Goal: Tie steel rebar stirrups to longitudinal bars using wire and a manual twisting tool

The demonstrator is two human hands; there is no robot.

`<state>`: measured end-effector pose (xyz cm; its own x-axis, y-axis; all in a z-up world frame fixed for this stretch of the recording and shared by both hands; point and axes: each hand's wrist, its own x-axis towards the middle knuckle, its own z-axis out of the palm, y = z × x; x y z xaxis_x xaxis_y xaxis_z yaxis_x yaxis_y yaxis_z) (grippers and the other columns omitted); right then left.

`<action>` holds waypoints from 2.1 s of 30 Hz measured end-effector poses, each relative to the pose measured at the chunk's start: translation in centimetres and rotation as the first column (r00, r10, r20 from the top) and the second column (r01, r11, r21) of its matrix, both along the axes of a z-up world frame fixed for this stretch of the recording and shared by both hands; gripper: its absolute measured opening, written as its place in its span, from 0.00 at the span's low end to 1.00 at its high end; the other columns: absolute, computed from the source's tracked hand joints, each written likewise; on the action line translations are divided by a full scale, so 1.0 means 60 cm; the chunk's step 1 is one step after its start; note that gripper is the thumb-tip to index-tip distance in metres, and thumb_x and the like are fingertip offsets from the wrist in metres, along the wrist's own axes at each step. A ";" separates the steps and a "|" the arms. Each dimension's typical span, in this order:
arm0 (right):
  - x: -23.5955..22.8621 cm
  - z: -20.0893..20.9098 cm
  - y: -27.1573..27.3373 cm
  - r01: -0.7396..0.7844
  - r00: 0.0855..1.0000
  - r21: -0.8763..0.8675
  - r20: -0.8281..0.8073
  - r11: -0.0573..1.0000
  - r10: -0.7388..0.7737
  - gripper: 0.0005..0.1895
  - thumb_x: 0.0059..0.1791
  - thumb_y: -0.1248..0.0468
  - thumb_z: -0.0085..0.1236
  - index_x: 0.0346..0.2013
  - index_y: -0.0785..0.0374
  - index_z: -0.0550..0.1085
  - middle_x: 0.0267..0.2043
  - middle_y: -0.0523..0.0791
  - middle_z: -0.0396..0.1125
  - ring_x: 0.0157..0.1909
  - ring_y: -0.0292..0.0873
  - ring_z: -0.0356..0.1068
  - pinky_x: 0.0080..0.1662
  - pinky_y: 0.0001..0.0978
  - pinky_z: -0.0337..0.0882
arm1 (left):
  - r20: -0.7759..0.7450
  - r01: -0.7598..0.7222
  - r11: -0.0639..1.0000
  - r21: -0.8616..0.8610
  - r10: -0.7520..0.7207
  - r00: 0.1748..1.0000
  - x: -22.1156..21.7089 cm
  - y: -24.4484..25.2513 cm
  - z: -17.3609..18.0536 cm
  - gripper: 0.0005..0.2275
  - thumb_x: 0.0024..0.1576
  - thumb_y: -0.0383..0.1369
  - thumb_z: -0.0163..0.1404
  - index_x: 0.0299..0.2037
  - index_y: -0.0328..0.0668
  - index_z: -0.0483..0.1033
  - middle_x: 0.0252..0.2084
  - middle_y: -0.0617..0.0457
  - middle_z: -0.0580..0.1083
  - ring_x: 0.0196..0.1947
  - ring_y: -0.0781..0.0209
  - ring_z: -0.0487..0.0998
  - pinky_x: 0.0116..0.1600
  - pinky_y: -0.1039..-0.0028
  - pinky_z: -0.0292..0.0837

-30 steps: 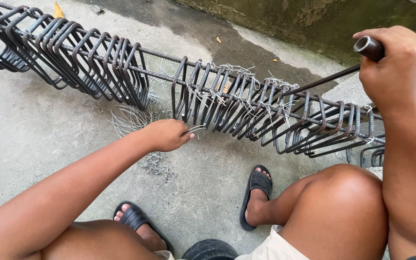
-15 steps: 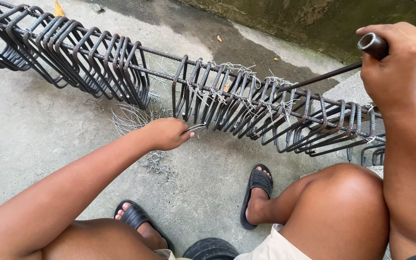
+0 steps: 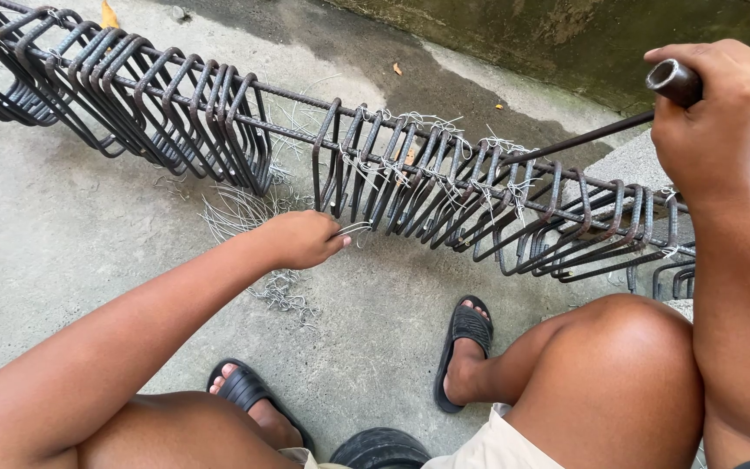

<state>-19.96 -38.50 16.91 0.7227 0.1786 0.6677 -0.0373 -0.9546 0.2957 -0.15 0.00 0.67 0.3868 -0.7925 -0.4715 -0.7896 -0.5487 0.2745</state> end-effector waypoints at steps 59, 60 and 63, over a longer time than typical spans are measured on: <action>-0.031 0.020 0.010 -0.094 0.952 0.185 -0.271 0.978 0.142 0.13 0.56 0.82 0.69 0.51 0.66 0.86 0.46 0.49 0.77 0.40 0.44 0.69 0.51 0.37 0.66 | 0.044 -0.024 0.999 -0.039 0.026 0.999 0.017 0.013 -0.036 0.21 0.68 0.47 0.35 0.44 0.40 0.78 0.40 0.47 0.80 0.39 0.50 0.82 0.51 0.58 0.79; -0.032 0.015 0.011 -0.070 0.960 0.125 -0.260 0.990 0.101 0.14 0.56 0.80 0.71 0.53 0.62 0.87 0.47 0.46 0.77 0.40 0.42 0.67 0.54 0.37 0.66 | 0.033 -0.033 0.999 -0.010 0.033 0.999 0.013 0.013 -0.032 0.22 0.69 0.47 0.34 0.44 0.40 0.78 0.40 0.47 0.80 0.38 0.52 0.83 0.52 0.59 0.80; -0.020 0.017 0.016 -0.046 0.931 0.041 -0.361 0.998 0.058 0.27 0.42 0.77 0.64 0.53 0.54 0.84 0.48 0.39 0.75 0.40 0.44 0.68 0.56 0.36 0.66 | 0.052 -0.014 1.000 0.002 0.014 0.999 0.019 0.010 -0.048 0.21 0.69 0.47 0.34 0.44 0.41 0.78 0.40 0.47 0.80 0.39 0.51 0.82 0.52 0.58 0.79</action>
